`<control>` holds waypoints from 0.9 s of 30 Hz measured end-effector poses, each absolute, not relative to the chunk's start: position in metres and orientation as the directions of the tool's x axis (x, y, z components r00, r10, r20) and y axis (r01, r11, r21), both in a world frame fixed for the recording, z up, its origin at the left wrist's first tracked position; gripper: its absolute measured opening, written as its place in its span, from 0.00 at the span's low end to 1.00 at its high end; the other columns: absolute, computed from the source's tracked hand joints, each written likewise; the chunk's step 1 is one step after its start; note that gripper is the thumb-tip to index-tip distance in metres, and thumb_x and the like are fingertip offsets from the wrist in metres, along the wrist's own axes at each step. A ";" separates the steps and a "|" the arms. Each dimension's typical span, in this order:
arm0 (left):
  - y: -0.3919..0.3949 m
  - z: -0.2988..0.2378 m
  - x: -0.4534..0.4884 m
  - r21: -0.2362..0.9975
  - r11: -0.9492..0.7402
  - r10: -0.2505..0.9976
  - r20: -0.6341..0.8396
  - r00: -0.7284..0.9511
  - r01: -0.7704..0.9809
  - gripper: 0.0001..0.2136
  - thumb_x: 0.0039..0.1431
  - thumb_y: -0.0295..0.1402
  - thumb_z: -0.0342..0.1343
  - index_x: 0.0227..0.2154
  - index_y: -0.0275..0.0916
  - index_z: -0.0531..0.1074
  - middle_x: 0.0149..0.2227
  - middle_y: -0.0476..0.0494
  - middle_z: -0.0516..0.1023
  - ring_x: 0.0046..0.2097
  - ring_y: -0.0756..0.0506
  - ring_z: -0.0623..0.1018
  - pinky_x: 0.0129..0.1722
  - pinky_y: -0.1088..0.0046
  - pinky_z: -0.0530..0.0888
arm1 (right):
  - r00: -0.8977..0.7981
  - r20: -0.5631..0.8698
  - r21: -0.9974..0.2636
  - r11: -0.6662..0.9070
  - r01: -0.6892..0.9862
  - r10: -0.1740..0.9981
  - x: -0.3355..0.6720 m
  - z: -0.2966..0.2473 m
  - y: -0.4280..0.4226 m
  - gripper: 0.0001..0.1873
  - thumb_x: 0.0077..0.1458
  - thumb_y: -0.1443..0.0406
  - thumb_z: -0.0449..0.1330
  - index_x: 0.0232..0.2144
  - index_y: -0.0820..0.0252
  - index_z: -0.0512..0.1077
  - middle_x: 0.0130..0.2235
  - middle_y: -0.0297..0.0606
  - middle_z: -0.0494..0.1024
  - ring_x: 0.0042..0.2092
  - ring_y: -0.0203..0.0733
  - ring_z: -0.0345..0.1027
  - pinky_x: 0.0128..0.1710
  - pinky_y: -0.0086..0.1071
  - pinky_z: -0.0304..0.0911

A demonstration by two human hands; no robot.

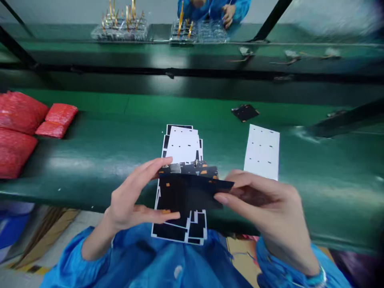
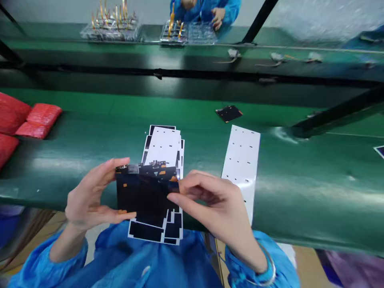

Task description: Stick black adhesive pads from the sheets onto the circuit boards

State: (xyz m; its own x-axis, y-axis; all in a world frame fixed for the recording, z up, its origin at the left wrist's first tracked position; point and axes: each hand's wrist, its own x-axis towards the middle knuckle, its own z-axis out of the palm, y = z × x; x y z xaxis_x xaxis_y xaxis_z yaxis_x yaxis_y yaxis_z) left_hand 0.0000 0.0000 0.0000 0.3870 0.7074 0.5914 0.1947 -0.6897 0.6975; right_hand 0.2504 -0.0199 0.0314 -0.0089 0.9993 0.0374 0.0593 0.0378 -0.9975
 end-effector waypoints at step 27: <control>0.030 0.003 0.009 0.466 -0.848 0.481 0.480 0.734 0.252 0.11 0.63 0.38 0.60 0.44 0.39 0.79 0.60 0.34 0.70 0.59 0.41 0.75 0.52 0.65 0.82 | -0.286 0.492 0.020 0.317 0.948 0.822 0.270 0.012 -0.015 0.35 0.71 0.53 0.41 0.21 0.60 0.74 0.15 0.37 0.72 0.12 0.37 0.60 0.13 0.31 0.45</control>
